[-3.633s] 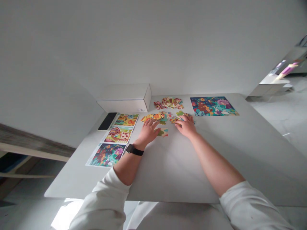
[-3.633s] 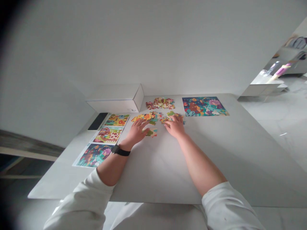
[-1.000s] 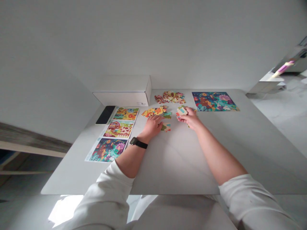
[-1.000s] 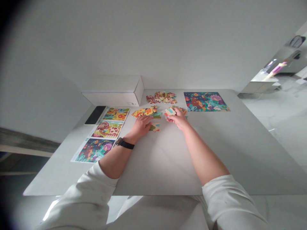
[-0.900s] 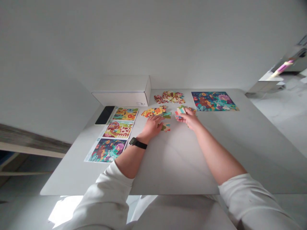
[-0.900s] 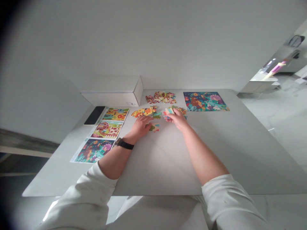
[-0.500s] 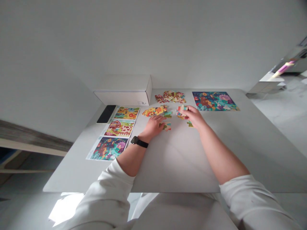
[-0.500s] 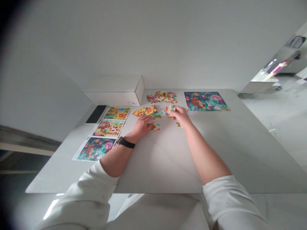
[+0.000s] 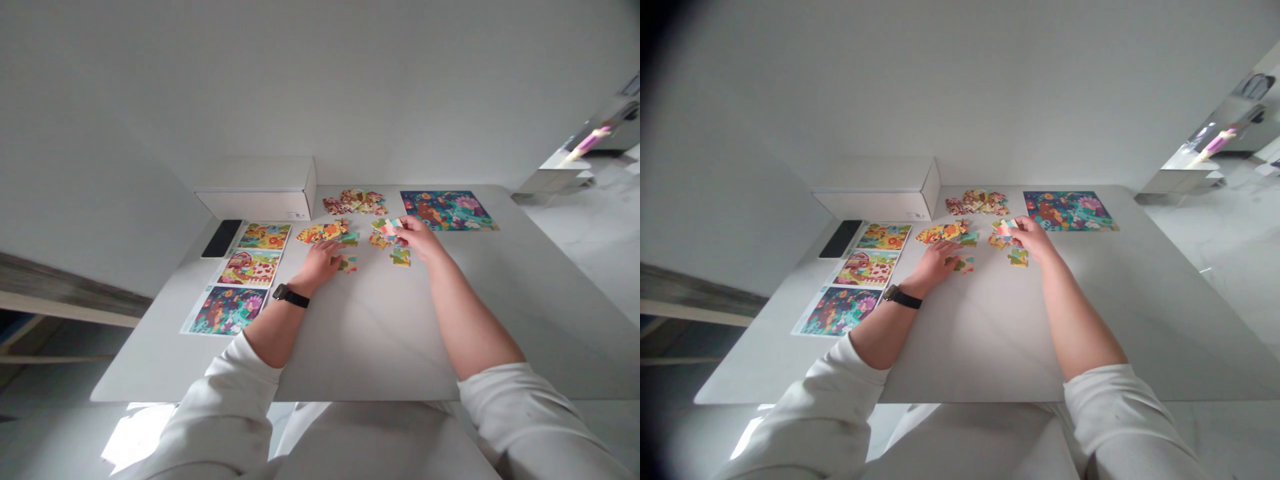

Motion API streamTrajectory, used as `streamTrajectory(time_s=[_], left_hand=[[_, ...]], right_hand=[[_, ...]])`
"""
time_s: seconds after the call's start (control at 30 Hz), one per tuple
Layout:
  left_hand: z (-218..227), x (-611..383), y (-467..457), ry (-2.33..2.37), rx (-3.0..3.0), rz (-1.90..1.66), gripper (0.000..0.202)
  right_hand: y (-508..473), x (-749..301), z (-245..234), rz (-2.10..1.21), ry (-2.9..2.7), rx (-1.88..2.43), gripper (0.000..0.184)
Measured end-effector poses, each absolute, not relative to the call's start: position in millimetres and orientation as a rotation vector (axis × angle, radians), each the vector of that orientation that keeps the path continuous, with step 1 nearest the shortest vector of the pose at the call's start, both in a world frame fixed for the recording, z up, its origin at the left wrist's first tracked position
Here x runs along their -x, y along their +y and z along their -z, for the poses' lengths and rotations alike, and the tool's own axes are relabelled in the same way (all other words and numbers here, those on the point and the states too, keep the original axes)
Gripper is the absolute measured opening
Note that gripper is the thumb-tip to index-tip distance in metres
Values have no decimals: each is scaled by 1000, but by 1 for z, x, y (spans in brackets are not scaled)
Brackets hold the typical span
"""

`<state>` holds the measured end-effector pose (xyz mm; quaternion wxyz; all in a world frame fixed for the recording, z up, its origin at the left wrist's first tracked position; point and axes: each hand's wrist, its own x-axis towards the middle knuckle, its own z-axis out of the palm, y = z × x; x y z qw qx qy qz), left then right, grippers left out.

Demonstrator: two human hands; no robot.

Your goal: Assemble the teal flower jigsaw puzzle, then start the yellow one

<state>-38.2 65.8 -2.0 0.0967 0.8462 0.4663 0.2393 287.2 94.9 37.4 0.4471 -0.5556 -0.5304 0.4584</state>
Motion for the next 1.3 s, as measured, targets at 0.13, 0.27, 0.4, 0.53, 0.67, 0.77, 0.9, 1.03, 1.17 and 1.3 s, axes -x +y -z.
streamTrajectory(time_s=[0.13,0.27,0.4,0.53,0.67,0.77,0.9,1.03,1.17,1.3], left_hand=[[3,38,66,1367,-2518,-708,38],[5,38,66,1327,-2524,-713,32],[7,39,67,1293,-2510,-711,22],[8,40,68,1289,-2508,-701,21],[8,40,68,1279,-2508,-690,20],[8,39,67,1276,-2511,-702,18],[8,39,66,1274,-2517,-713,15],[8,38,66,1428,-2517,-771,20],[6,37,65,1723,-2416,-817,44],[4,35,65,1803,-2338,-605,55]], right_hand=[[95,-303,-39,-1177,-1429,1462,47],[97,-311,-33,-1157,-1660,1603,34],[99,-310,-29,-878,-1928,1863,20],[99,-308,-28,-720,-2030,1967,23],[98,-308,-31,-694,-2106,1965,19],[98,-304,-32,-482,-2112,1923,19],[95,-285,-26,-301,-2128,1799,33],[88,-258,-16,-244,-2209,1747,37],[82,-238,-10,-185,-2298,1634,37],[79,-229,-7,-144,-2315,1611,40]])
